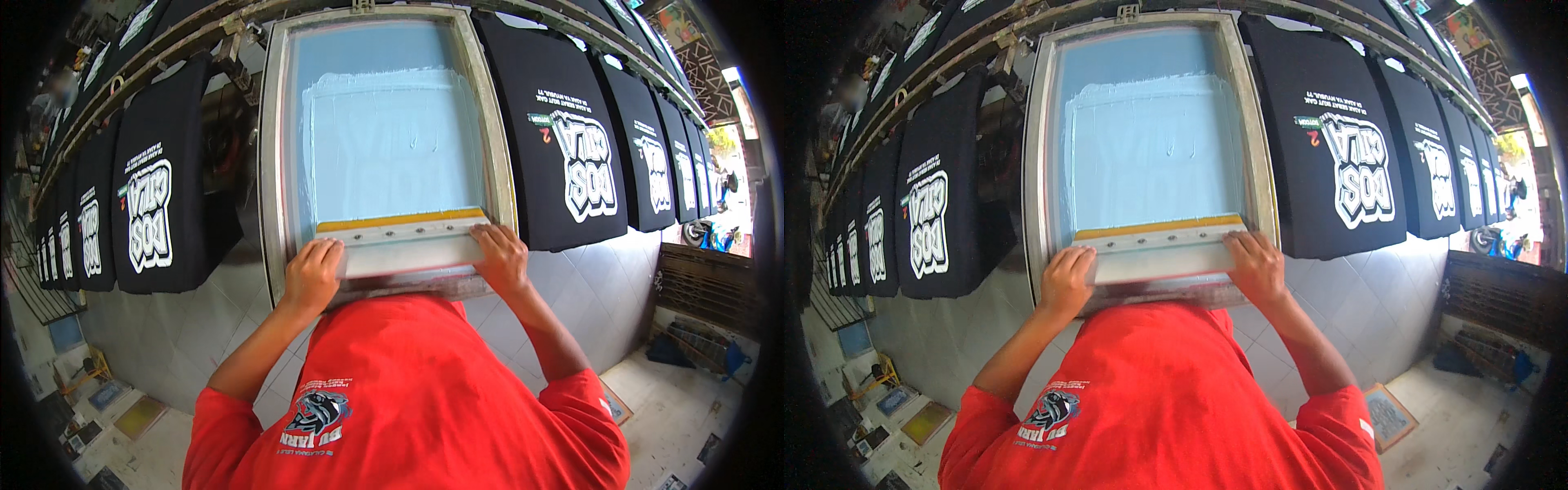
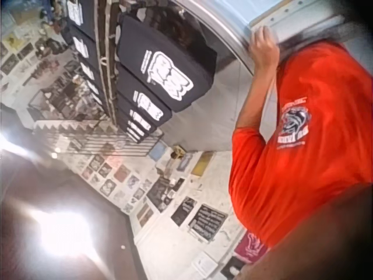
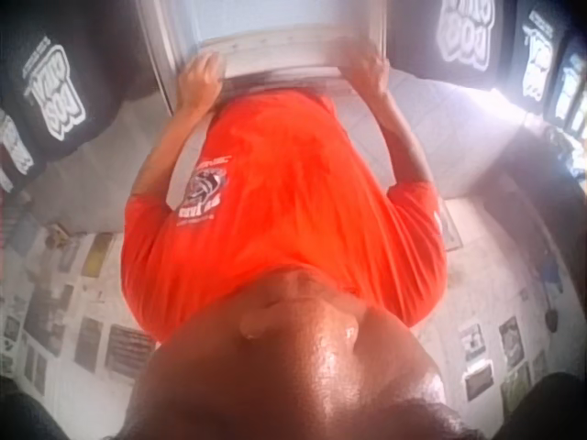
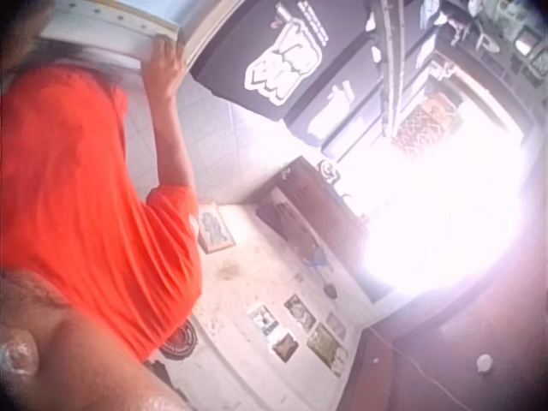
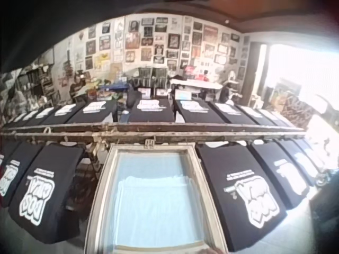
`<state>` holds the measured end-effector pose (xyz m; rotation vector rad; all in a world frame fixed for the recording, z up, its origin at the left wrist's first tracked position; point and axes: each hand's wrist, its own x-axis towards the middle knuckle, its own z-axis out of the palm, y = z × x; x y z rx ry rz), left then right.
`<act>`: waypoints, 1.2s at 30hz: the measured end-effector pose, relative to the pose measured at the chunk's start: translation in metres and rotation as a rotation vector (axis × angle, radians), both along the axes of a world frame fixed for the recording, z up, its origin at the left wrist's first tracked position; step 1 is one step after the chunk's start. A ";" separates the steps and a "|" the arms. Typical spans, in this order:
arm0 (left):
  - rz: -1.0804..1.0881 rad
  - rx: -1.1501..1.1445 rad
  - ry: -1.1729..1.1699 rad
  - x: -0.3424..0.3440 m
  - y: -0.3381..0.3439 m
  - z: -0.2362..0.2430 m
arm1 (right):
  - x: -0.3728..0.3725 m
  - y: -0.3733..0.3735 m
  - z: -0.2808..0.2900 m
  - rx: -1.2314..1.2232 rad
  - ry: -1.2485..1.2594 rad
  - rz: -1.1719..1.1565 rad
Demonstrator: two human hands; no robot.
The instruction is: The person performs screen printing on black shirts using a large squeegee and white ink, then carries the screen to a storage rack.
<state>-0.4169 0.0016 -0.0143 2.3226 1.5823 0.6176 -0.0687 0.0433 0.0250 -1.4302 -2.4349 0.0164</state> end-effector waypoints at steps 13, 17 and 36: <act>0.098 -0.109 0.183 -0.027 0.279 0.016 | -0.034 0.275 0.006 -0.098 -0.193 -0.083; -0.007 -0.176 0.076 -0.042 0.296 0.061 | -0.037 0.294 0.046 -0.181 -0.157 -0.035; -0.035 -0.109 -0.050 0.006 -0.091 0.029 | -0.006 -0.104 0.007 -0.019 0.098 -0.063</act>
